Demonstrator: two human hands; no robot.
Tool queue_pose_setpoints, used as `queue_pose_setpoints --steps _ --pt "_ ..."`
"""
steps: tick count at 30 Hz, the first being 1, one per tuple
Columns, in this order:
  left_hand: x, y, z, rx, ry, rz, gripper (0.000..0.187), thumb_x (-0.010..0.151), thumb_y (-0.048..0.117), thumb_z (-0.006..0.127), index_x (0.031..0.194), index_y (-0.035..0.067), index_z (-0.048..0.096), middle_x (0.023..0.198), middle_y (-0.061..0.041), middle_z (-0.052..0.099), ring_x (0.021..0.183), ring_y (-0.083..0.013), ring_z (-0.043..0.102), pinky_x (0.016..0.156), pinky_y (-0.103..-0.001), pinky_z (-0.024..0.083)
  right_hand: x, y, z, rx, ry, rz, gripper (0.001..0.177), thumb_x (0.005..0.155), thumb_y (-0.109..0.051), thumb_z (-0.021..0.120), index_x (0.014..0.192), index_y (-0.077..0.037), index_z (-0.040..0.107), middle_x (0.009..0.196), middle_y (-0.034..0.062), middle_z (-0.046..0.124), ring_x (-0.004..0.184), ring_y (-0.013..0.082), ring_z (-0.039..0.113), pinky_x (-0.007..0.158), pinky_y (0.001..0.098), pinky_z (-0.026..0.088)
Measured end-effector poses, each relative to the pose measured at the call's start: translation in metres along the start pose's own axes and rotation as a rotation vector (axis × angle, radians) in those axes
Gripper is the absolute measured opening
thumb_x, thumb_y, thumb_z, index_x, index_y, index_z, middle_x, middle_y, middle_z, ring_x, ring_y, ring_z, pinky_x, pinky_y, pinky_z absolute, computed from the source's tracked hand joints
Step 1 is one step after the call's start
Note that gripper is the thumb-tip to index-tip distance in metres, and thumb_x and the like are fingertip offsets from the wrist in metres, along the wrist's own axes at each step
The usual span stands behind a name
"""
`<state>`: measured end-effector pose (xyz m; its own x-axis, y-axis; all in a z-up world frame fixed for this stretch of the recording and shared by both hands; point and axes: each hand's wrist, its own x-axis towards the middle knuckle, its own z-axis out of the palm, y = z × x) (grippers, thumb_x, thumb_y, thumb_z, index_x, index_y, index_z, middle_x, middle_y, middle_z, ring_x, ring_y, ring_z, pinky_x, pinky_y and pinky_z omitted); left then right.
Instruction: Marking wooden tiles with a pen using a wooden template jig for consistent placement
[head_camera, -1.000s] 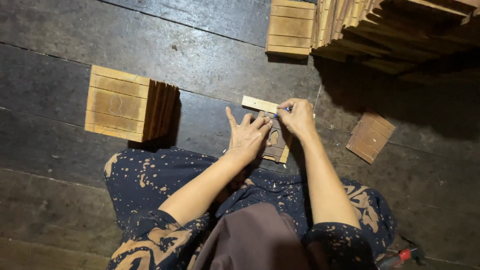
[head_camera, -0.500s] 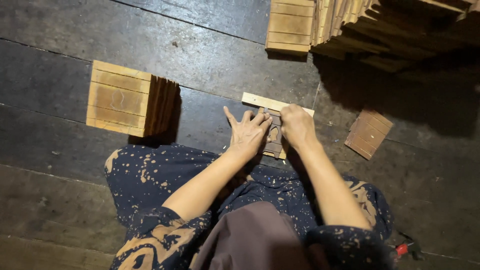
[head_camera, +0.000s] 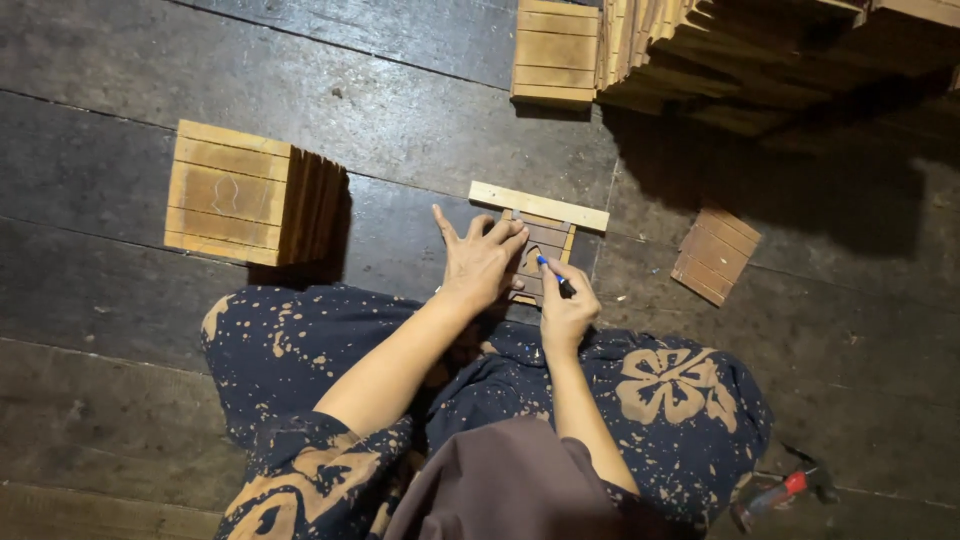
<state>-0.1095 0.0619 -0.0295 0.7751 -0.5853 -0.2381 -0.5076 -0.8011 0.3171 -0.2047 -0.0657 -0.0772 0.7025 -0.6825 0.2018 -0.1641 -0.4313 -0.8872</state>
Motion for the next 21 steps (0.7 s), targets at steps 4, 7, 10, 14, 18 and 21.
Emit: queue_pose_setpoints --steps 4,7,10,14,18,21 --pt "0.002 -0.002 0.004 0.002 -0.014 -0.011 0.072 0.073 0.047 0.086 0.137 0.03 0.06 0.139 0.011 0.057 0.135 -0.0281 0.044 0.1 -0.094 0.004 -0.001 0.003 0.007 -0.046 0.013 -0.103 0.014 0.082 -0.004 0.086 0.091 -0.014 0.081 0.09 0.0047 0.078 0.087 0.0228 0.076 0.079 0.0308 0.057" --pt "0.003 -0.002 0.002 -0.017 -0.029 -0.005 0.071 0.073 0.047 0.086 0.137 0.029 0.06 0.14 0.011 0.057 0.135 -0.0282 0.044 0.101 -0.094 0.004 -0.002 -0.001 0.01 -0.058 0.022 -0.176 0.015 0.084 -0.001 0.085 0.091 -0.013 0.081 0.092 0.0058 0.078 0.088 0.0246 0.076 0.079 0.0325 0.058" --pt "0.003 -0.003 0.004 -0.013 -0.015 0.002 0.071 0.073 0.045 0.086 0.137 0.03 0.06 0.138 0.01 0.057 0.134 -0.0285 0.044 0.1 -0.094 0.006 -0.004 0.002 0.012 -0.075 0.02 -0.198 0.015 0.086 -0.002 0.083 0.095 -0.014 0.081 0.096 0.0037 0.079 0.091 0.0238 0.076 0.079 0.0329 0.058" --pt "0.003 -0.005 0.007 -0.03 -0.002 0.006 0.069 0.074 0.044 0.086 0.137 0.029 0.06 0.138 0.01 0.057 0.134 -0.0287 0.045 0.099 -0.094 0.007 0.004 -0.007 0.007 -0.051 -0.048 -0.198 0.011 0.087 -0.002 0.081 0.094 -0.011 0.08 0.093 0.009 0.078 0.089 0.0314 0.075 0.078 0.0383 0.057" --pt "0.004 -0.003 0.007 -0.023 0.015 0.012 0.071 0.073 0.044 0.087 0.137 0.028 0.06 0.138 0.009 0.058 0.134 -0.0289 0.046 0.099 -0.094 0.005 0.008 0.002 0.002 -0.037 -0.134 -0.189 0.01 0.087 -0.006 0.083 0.092 -0.013 0.079 0.09 0.0079 0.078 0.089 0.0326 0.075 0.076 0.0395 0.057" --pt "0.006 -0.002 0.008 -0.007 0.011 0.005 0.072 0.074 0.046 0.085 0.139 0.029 0.059 0.138 0.01 0.057 0.135 -0.0283 0.045 0.099 -0.094 0.005 0.013 -0.002 -0.003 -0.016 -0.189 -0.157 0.011 0.085 -0.007 0.085 0.09 -0.015 0.079 0.089 0.0059 0.078 0.088 0.0295 0.076 0.076 0.0384 0.057"
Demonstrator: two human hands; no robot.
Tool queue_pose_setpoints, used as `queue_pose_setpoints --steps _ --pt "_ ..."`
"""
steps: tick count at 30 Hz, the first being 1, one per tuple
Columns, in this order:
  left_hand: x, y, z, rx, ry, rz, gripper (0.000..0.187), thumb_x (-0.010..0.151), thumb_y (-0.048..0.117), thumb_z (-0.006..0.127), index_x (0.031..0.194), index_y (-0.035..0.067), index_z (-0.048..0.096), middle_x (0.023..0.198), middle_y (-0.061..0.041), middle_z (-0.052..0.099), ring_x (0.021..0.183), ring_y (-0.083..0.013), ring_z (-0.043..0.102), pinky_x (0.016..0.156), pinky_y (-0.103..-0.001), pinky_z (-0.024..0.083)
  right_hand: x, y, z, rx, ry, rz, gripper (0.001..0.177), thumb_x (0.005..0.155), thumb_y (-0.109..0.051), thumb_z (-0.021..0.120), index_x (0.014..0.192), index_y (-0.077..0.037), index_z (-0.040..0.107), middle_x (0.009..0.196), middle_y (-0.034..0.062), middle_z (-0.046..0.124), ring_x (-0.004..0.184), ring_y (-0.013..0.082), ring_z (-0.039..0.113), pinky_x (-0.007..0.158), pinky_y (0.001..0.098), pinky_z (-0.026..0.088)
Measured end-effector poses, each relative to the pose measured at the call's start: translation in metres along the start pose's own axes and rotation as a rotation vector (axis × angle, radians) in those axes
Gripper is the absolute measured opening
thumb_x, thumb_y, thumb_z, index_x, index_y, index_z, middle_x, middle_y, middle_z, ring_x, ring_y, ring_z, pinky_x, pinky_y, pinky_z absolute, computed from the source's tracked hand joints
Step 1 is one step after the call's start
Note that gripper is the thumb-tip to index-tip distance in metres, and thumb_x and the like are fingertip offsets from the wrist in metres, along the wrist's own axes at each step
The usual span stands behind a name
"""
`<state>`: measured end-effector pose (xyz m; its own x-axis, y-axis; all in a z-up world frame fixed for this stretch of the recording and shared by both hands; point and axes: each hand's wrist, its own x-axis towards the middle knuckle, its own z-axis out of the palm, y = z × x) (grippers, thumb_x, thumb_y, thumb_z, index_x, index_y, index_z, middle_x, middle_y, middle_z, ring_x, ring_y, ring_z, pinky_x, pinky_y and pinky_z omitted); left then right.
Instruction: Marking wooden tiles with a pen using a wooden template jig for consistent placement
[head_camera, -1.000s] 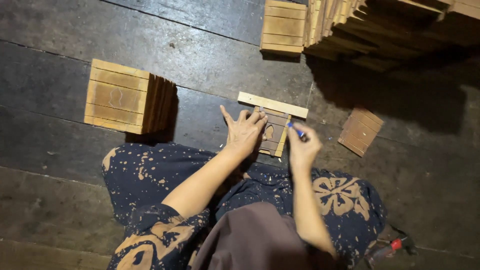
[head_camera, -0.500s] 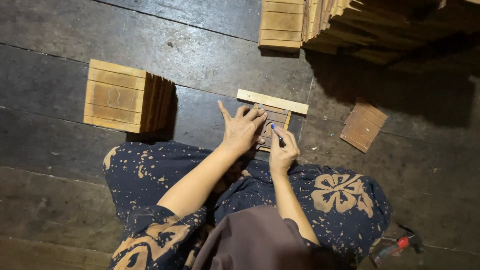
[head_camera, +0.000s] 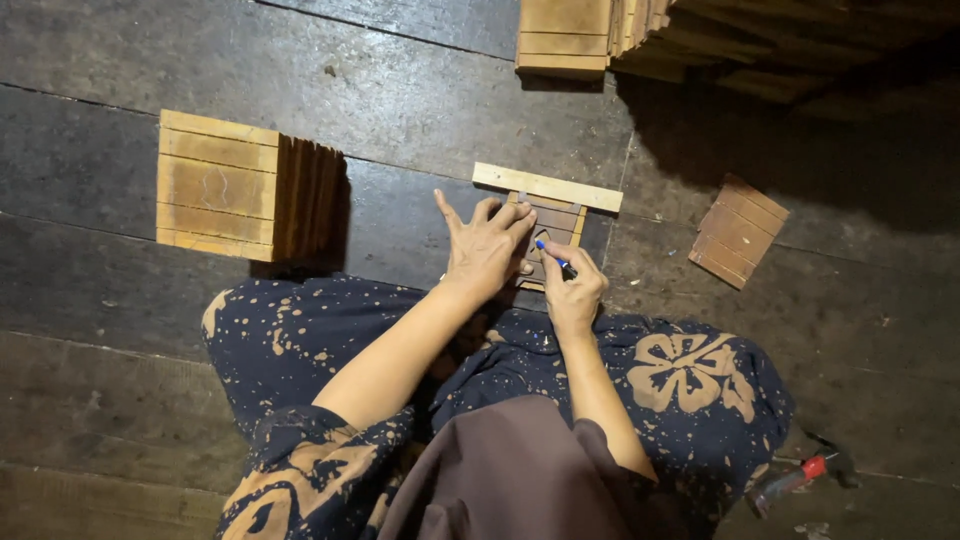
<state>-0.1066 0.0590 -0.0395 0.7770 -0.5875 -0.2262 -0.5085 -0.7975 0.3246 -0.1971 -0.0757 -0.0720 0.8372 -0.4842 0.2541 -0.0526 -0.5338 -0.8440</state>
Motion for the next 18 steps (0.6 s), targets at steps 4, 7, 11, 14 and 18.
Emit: queue_pose_setpoints --steps 4,7,11,14,18 --pt "-0.003 0.002 -0.005 0.01 -0.004 -0.008 0.07 0.076 0.046 0.085 0.139 0.031 0.058 0.138 0.011 0.056 0.135 -0.0274 0.044 0.099 -0.093 0.008 0.0 -0.001 0.0 0.049 -0.007 0.033 0.008 0.085 -0.007 0.084 0.088 -0.013 0.079 0.086 0.0072 0.078 0.087 0.0308 0.076 0.076 0.0385 0.057" --pt "-0.003 0.002 -0.003 0.005 -0.018 -0.011 0.071 0.075 0.046 0.085 0.14 0.031 0.058 0.138 0.01 0.056 0.135 -0.0276 0.044 0.099 -0.093 0.007 -0.002 -0.003 0.005 0.121 0.068 0.076 0.006 0.087 -0.004 0.081 0.09 -0.007 0.078 0.089 0.0127 0.077 0.088 0.0317 0.076 0.078 0.0394 0.056" --pt "-0.002 -0.001 -0.005 -0.007 -0.034 -0.01 0.071 0.076 0.044 0.085 0.14 0.03 0.058 0.139 0.01 0.056 0.135 -0.0286 0.044 0.098 -0.093 0.01 0.001 0.0 0.008 0.071 0.096 0.026 0.005 0.089 -0.005 0.08 0.091 -0.008 0.078 0.09 0.0124 0.077 0.088 0.0327 0.075 0.078 0.0388 0.056" --pt "-0.005 0.0 -0.005 -0.023 -0.046 -0.009 0.072 0.077 0.043 0.084 0.141 0.03 0.057 0.139 0.01 0.055 0.135 -0.0286 0.043 0.099 -0.093 0.009 0.007 -0.005 0.0 0.051 0.011 0.009 0.007 0.087 -0.003 0.081 0.088 -0.009 0.077 0.088 0.0116 0.076 0.086 0.0339 0.075 0.077 0.0398 0.056" --pt "-0.002 -0.001 -0.001 -0.013 -0.034 -0.013 0.071 0.078 0.043 0.084 0.142 0.031 0.056 0.137 0.01 0.055 0.136 -0.0273 0.042 0.1 -0.093 0.006 0.008 0.012 -0.002 0.09 -0.083 0.034 0.009 0.084 -0.003 0.082 0.084 -0.01 0.076 0.085 0.0097 0.076 0.085 0.0314 0.075 0.076 0.0384 0.056"
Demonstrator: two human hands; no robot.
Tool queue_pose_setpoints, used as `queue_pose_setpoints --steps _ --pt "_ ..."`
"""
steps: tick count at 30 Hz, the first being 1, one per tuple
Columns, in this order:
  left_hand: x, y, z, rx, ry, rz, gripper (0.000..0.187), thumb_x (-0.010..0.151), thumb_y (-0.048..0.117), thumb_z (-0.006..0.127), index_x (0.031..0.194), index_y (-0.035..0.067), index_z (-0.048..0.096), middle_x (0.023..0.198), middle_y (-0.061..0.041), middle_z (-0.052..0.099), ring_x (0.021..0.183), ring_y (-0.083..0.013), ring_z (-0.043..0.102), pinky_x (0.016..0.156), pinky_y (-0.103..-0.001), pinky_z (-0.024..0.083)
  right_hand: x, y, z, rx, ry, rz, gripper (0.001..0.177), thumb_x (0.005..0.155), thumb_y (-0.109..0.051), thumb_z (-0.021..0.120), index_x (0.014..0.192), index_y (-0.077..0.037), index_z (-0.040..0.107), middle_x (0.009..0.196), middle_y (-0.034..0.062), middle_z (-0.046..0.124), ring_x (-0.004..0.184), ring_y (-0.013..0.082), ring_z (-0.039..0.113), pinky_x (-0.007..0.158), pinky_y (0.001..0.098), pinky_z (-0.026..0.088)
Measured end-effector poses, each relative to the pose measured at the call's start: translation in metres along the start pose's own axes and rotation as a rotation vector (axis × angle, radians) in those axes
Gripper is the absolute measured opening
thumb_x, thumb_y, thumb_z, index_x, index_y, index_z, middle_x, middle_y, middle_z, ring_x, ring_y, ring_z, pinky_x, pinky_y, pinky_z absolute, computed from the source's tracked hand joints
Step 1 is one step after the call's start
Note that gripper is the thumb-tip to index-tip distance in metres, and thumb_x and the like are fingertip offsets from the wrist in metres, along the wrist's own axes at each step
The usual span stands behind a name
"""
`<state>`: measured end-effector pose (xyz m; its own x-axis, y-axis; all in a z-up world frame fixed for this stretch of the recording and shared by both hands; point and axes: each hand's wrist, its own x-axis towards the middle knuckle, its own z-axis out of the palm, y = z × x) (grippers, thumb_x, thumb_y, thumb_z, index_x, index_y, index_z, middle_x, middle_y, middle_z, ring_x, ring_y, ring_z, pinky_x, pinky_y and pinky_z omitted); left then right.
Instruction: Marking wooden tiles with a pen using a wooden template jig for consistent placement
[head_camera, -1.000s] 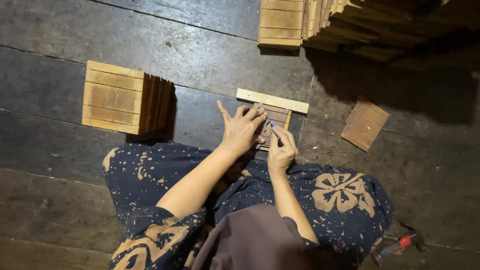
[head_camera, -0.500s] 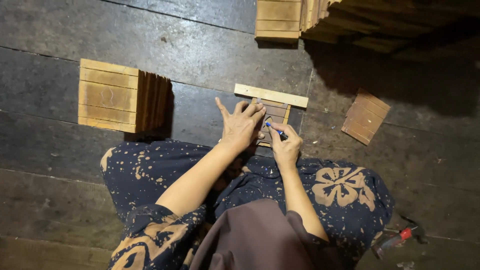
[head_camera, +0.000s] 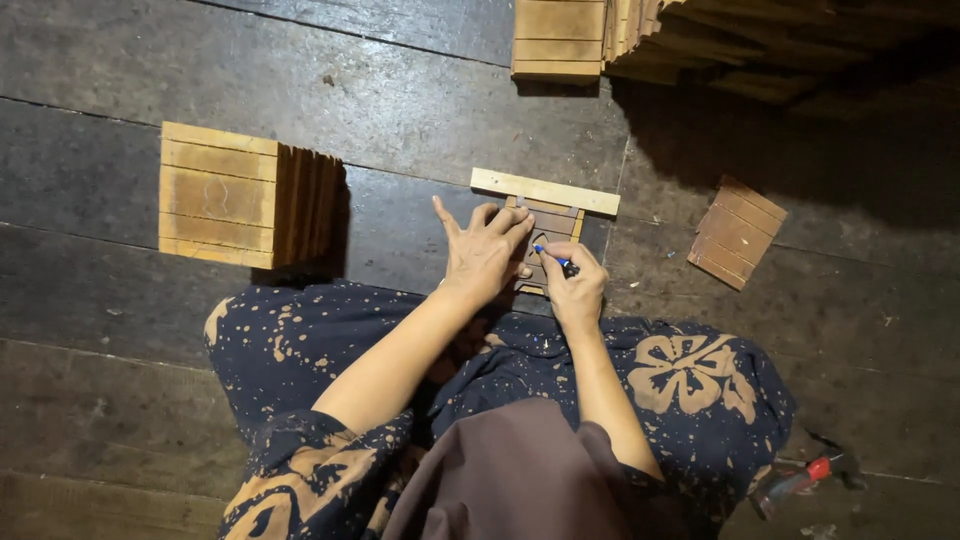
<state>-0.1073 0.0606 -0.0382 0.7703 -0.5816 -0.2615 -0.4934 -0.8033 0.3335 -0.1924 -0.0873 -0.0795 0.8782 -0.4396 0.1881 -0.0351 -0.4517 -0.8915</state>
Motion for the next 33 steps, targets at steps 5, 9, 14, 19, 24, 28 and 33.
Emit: queue_pose_setpoints --steps 5,9,14,19,24,28,33 --pt "-0.001 -0.001 -0.001 -0.007 0.014 0.013 0.072 0.077 0.044 0.084 0.142 0.03 0.056 0.137 0.01 0.056 0.135 -0.0275 0.043 0.1 -0.093 0.006 -0.001 0.004 -0.003 0.01 -0.019 0.02 0.009 0.084 -0.003 0.081 0.083 -0.008 0.074 0.085 0.0107 0.076 0.084 0.0316 0.075 0.076 0.0388 0.056" --pt "-0.001 -0.001 0.001 -0.003 0.016 0.01 0.072 0.077 0.045 0.084 0.142 0.031 0.056 0.137 0.011 0.056 0.135 -0.0265 0.043 0.101 -0.093 0.004 -0.001 0.0 -0.005 0.022 -0.034 0.025 0.007 0.084 -0.002 0.079 0.083 -0.005 0.073 0.086 0.0138 0.075 0.085 0.0333 0.075 0.076 0.0402 0.055" --pt "0.002 -0.001 0.003 -0.005 -0.003 0.001 0.073 0.077 0.045 0.084 0.143 0.031 0.055 0.139 0.011 0.055 0.136 -0.0265 0.042 0.101 -0.093 0.002 -0.005 0.005 -0.004 0.037 -0.051 0.035 0.007 0.083 -0.002 0.08 0.082 -0.005 0.073 0.084 0.0134 0.075 0.084 0.0321 0.075 0.076 0.0387 0.055" --pt "-0.001 0.003 0.0 0.02 0.007 -0.015 0.071 0.078 0.042 0.084 0.142 0.031 0.056 0.14 0.011 0.055 0.136 -0.0264 0.042 0.101 -0.092 0.003 0.002 0.028 -0.005 0.061 -0.119 0.049 0.008 0.08 -0.002 0.082 0.082 -0.007 0.076 0.083 0.0111 0.076 0.085 0.0287 0.076 0.076 0.0382 0.056" --pt "-0.001 0.008 -0.009 0.045 -0.029 -0.034 0.073 0.077 0.047 0.083 0.143 0.031 0.055 0.141 0.011 0.054 0.137 -0.0265 0.041 0.102 -0.093 0.001 0.032 0.004 -0.012 -0.083 -0.336 0.213 0.009 0.076 -0.007 0.079 0.084 -0.009 0.078 0.076 0.016 0.074 0.078 0.0299 0.073 0.068 0.0384 0.053" --pt "-0.001 0.007 -0.007 0.035 -0.028 -0.024 0.074 0.077 0.047 0.084 0.143 0.031 0.054 0.141 0.011 0.053 0.136 -0.0265 0.041 0.102 -0.092 0.003 0.046 0.011 -0.02 -0.206 -0.434 0.323 0.013 0.073 -0.013 0.079 0.086 -0.017 0.08 0.058 0.0142 0.065 0.063 0.0208 0.064 0.058 0.0332 0.047" --pt "-0.002 0.006 -0.008 0.048 -0.003 -0.029 0.071 0.079 0.043 0.084 0.143 0.031 0.055 0.141 0.012 0.053 0.135 -0.026 0.043 0.102 -0.093 0.005 0.023 0.006 -0.026 -0.169 -0.349 0.165 0.013 0.078 -0.009 0.079 0.089 -0.014 0.081 0.081 0.0151 0.075 0.082 0.0343 0.074 0.071 0.0398 0.055"
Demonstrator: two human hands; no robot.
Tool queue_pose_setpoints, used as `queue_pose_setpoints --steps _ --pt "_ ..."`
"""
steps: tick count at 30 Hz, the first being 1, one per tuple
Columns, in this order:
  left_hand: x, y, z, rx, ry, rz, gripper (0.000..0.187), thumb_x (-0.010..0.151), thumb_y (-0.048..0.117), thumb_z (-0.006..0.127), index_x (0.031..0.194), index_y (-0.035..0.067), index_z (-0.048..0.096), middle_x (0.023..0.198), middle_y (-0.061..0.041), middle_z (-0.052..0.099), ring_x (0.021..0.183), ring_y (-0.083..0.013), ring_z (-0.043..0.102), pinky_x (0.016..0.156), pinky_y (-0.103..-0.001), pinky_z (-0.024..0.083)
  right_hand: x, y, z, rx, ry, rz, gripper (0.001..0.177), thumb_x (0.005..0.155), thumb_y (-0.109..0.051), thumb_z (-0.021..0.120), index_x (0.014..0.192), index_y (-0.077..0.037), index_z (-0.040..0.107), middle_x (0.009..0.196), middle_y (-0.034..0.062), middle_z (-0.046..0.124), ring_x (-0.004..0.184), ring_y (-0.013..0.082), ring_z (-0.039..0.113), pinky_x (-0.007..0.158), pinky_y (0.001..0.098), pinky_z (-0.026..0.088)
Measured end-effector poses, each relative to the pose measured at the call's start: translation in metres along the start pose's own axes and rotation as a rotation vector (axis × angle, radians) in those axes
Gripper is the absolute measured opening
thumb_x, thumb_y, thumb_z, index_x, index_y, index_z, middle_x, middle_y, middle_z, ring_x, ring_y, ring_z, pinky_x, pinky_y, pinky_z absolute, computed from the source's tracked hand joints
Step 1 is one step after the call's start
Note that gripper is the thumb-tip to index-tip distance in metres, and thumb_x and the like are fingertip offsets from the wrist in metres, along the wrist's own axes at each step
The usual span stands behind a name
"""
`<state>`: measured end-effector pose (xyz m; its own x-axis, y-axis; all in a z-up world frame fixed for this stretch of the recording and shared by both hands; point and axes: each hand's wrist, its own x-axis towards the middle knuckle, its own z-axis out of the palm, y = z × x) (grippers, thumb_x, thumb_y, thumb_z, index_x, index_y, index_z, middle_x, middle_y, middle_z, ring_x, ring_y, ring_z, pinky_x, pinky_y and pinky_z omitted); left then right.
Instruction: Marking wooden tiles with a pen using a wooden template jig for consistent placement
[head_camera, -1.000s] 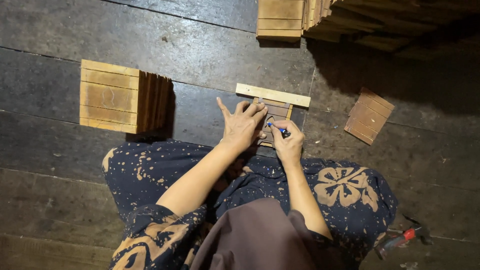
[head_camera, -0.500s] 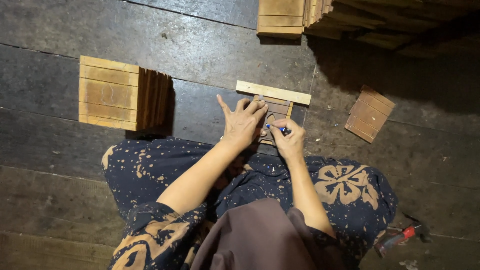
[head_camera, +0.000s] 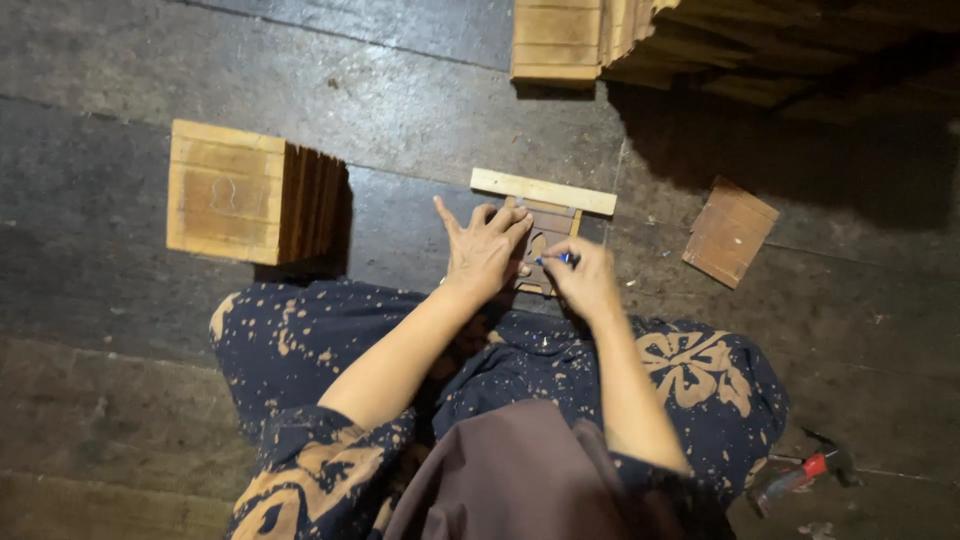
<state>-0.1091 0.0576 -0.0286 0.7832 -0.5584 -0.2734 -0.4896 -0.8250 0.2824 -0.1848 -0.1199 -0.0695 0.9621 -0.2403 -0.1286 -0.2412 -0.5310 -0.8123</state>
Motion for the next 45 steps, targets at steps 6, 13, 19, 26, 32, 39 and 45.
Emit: queue_pose_setpoints --steps 6,13,19,26,32,39,45 --pt "-0.003 -0.005 0.002 -0.038 0.019 0.025 0.067 0.078 0.041 0.084 0.14 0.031 0.058 0.139 0.011 0.054 0.133 -0.0266 0.045 0.1 -0.092 0.014 -0.039 0.002 0.042 -0.161 0.308 -0.429 0.017 0.095 0.007 0.06 0.105 0.002 0.073 0.106 0.0148 0.068 0.1 0.0326 0.068 0.086 0.0394 0.056" --pt "-0.001 -0.011 0.012 -0.05 0.043 0.046 0.068 0.077 0.042 0.084 0.139 0.03 0.059 0.138 0.011 0.054 0.133 -0.0278 0.045 0.1 -0.093 0.01 -0.029 -0.007 0.05 -0.449 0.412 -0.696 0.02 0.103 -0.006 0.054 0.113 0.002 0.069 0.114 0.0164 0.064 0.099 0.0331 0.065 0.084 0.0398 0.054" --pt "-0.002 -0.014 0.017 -0.039 0.053 0.091 0.068 0.077 0.04 0.085 0.139 0.03 0.058 0.139 0.01 0.054 0.136 -0.03 0.043 0.099 -0.095 0.006 -0.025 -0.013 0.059 -0.678 0.486 -0.698 0.019 0.105 -0.015 0.057 0.109 0.001 0.067 0.109 0.0167 0.064 0.089 0.0312 0.063 0.075 0.0382 0.052" --pt "-0.003 -0.019 0.033 0.031 0.15 0.125 0.055 0.088 0.031 0.074 0.141 0.03 0.058 0.141 0.008 0.054 0.143 -0.0311 0.036 0.101 -0.092 0.001 -0.016 -0.01 0.095 -0.881 0.521 -0.537 0.016 0.1 -0.008 0.055 0.091 0.002 0.063 0.087 0.0138 0.054 0.074 0.0292 0.056 0.065 0.0377 0.049" --pt "-0.003 -0.021 0.027 0.021 0.12 0.134 0.048 0.093 0.032 0.064 0.141 0.032 0.057 0.141 0.009 0.052 0.146 -0.0315 0.033 0.098 -0.093 -0.001 -0.005 -0.02 0.109 -1.009 0.532 -0.402 0.014 0.087 -0.006 0.058 0.075 0.0 0.058 0.076 0.011 0.047 0.068 0.0276 0.05 0.057 0.0387 0.046" --pt "-0.001 -0.025 0.031 0.022 0.066 0.132 0.046 0.097 0.035 0.055 0.144 0.038 0.052 0.145 0.012 0.046 0.149 -0.0312 0.026 0.095 -0.095 -0.004 -0.002 -0.019 0.121 -1.054 0.479 -0.279 0.014 0.082 -0.006 0.055 0.069 -0.001 0.058 0.071 0.0129 0.045 0.067 0.0318 0.05 0.054 0.0415 0.042" --pt "-0.002 -0.025 0.024 -0.011 0.027 0.113 0.046 0.099 0.033 0.054 0.145 0.038 0.05 0.147 0.013 0.044 0.15 -0.0301 0.024 0.095 -0.094 -0.004 -0.003 -0.042 0.113 -1.06 0.465 -0.252 0.015 0.081 -0.006 0.057 0.067 0.001 0.059 0.072 0.014 0.048 0.074 0.0332 0.055 0.055 0.0417 0.044"
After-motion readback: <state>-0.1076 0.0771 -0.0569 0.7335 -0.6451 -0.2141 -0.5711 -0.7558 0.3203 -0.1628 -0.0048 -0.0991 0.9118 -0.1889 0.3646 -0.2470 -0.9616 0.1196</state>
